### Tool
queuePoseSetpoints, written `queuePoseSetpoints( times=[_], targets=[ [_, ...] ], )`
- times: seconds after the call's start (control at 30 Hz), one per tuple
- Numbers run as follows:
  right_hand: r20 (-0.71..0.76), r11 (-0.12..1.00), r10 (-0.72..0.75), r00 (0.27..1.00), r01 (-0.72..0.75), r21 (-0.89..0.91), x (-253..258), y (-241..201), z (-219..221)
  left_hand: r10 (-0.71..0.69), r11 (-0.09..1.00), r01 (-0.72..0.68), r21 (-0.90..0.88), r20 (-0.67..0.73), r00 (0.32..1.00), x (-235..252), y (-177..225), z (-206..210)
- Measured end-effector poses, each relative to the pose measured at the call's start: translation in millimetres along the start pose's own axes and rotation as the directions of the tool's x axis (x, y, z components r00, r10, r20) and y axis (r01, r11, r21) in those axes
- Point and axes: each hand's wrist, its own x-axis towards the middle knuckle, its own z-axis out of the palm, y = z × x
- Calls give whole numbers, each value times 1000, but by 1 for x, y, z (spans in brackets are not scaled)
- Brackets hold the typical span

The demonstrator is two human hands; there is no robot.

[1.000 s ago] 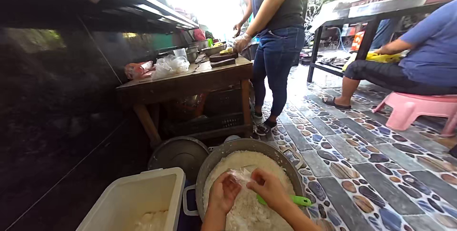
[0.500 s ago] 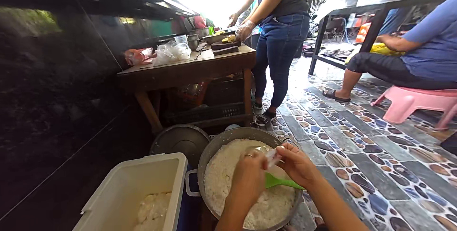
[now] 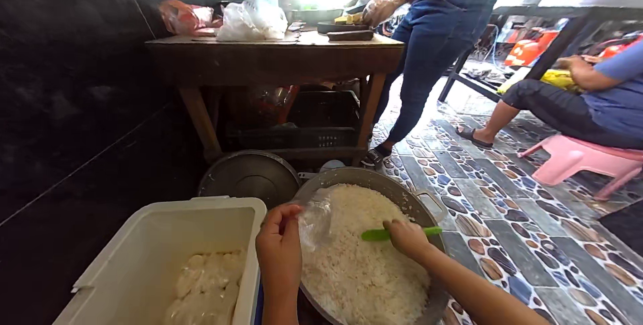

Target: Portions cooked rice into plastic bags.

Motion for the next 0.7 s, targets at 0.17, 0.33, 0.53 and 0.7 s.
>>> queuePoseSetpoints(
  times=[0.17, 0.33, 0.53, 0.7],
  targets=[
    [68, 980, -107, 992, 117, -162, 28, -24, 13, 10, 995, -21, -99, -115, 993, 6, -7, -16],
    [287, 949, -132, 949, 204, -241, -42, -16, 32, 53, 918, -82, -388, -84, 995, 2, -5, -28],
    [370, 946, -134, 919, 230, -228, -122, -29, 34, 6, 875, 87, -476, 190, 982, 2, -1, -22],
    [406, 965, -149, 902, 222, -141, -118, -37, 39, -50, 923, 215, -320, 455, 889, 9, -9, -23]
  ],
)
